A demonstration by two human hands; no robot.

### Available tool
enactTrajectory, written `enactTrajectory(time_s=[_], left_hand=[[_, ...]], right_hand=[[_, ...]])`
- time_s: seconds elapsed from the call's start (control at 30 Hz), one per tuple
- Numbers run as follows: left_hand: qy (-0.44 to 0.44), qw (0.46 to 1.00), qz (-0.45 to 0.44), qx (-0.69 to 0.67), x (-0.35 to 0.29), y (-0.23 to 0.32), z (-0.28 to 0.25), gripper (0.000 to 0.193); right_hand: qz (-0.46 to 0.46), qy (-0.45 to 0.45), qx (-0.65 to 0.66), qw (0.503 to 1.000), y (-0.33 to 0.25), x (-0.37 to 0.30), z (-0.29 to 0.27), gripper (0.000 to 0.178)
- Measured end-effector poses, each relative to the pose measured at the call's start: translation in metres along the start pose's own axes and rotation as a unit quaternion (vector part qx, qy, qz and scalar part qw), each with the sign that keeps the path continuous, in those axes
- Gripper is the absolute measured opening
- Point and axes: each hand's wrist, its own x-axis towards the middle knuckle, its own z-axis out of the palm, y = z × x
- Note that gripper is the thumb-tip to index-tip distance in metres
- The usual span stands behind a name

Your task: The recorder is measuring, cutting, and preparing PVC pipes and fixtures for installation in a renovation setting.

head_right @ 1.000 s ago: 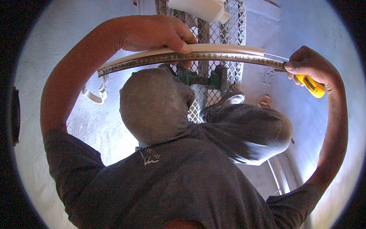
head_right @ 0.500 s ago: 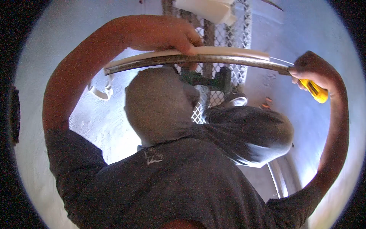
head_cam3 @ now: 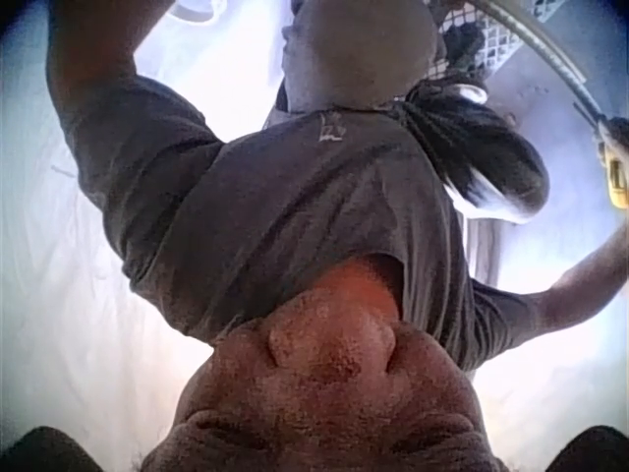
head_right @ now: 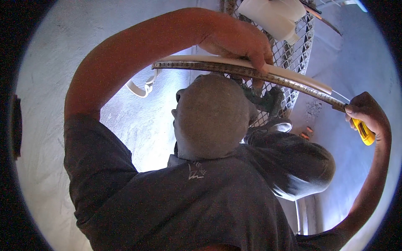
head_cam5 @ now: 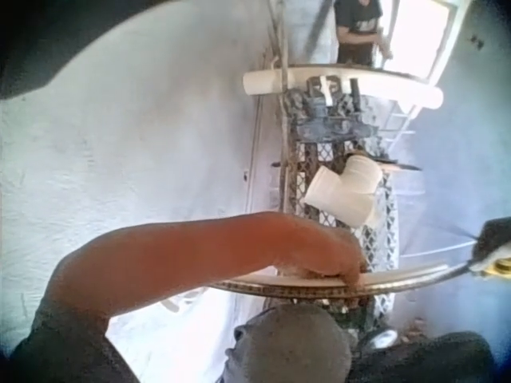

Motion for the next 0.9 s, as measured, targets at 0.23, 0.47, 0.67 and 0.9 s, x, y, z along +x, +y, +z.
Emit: enactTrajectory(time_s=[0.23, 0.47, 0.67, 0.9], left_hand=[[0.017, 0.993, -0.044, 0.110, 0.002, 0.002, -0.001, 0.040], [0.031, 0.994, -0.040, 0.099, 0.006, 0.013, 0.002, 0.047], [0.006, 0.997, -0.052, 0.056, 0.015, 0.018, 0.002, 0.050], [0.047, 0.983, -0.039, 0.172, 0.042, 0.018, -0.010, 0.048]], right_hand=[[-0.036, -0.095, -0.005, 0.995, -0.012, 0.010, 0.002, 0.021], [-0.079, -0.119, -0.074, 0.987, -0.011, 0.006, -0.001, 0.028], [-0.082, -0.124, -0.076, 0.986, -0.005, 0.005, -0.006, 0.030], [-0.036, -0.155, -0.038, 0.987, 0.008, -0.003, -0.015, 0.031]])
